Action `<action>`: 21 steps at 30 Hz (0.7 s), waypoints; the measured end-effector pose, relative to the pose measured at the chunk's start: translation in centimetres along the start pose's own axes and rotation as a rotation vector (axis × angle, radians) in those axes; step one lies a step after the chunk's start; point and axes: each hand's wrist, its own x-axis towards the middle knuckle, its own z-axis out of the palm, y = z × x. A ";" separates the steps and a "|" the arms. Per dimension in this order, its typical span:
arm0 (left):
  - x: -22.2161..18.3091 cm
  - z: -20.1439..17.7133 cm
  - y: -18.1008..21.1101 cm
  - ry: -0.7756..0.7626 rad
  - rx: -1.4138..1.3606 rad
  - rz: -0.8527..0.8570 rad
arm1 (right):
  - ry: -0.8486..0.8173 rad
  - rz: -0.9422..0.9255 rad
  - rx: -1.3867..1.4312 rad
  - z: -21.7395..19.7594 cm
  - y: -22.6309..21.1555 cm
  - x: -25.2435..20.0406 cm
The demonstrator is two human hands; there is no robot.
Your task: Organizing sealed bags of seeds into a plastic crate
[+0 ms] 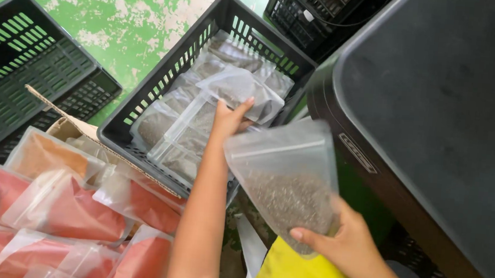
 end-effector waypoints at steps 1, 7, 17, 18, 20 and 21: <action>0.3 0.2 0.1 0.001 -0.002 -0.001 | 0.000 0.001 -0.002 0.2 0.7 0.5; 5.4 1.4 -3.2 -0.205 0.024 0.045 | -0.062 0.156 0.023 1.1 4.7 3.0; 4.7 6.6 -0.7 -0.027 0.192 -0.101 | 0.079 0.240 0.087 1.1 5.6 5.0; 5.1 6.1 -1.1 -0.091 0.049 -0.154 | 0.115 0.210 0.104 1.1 6.1 5.1; 5.3 5.5 -2.5 -0.064 0.169 -0.103 | 0.124 0.200 0.067 0.7 7.4 5.2; 5.5 5.3 -3.0 -0.045 0.294 -0.045 | 0.137 0.182 0.037 0.5 7.9 5.4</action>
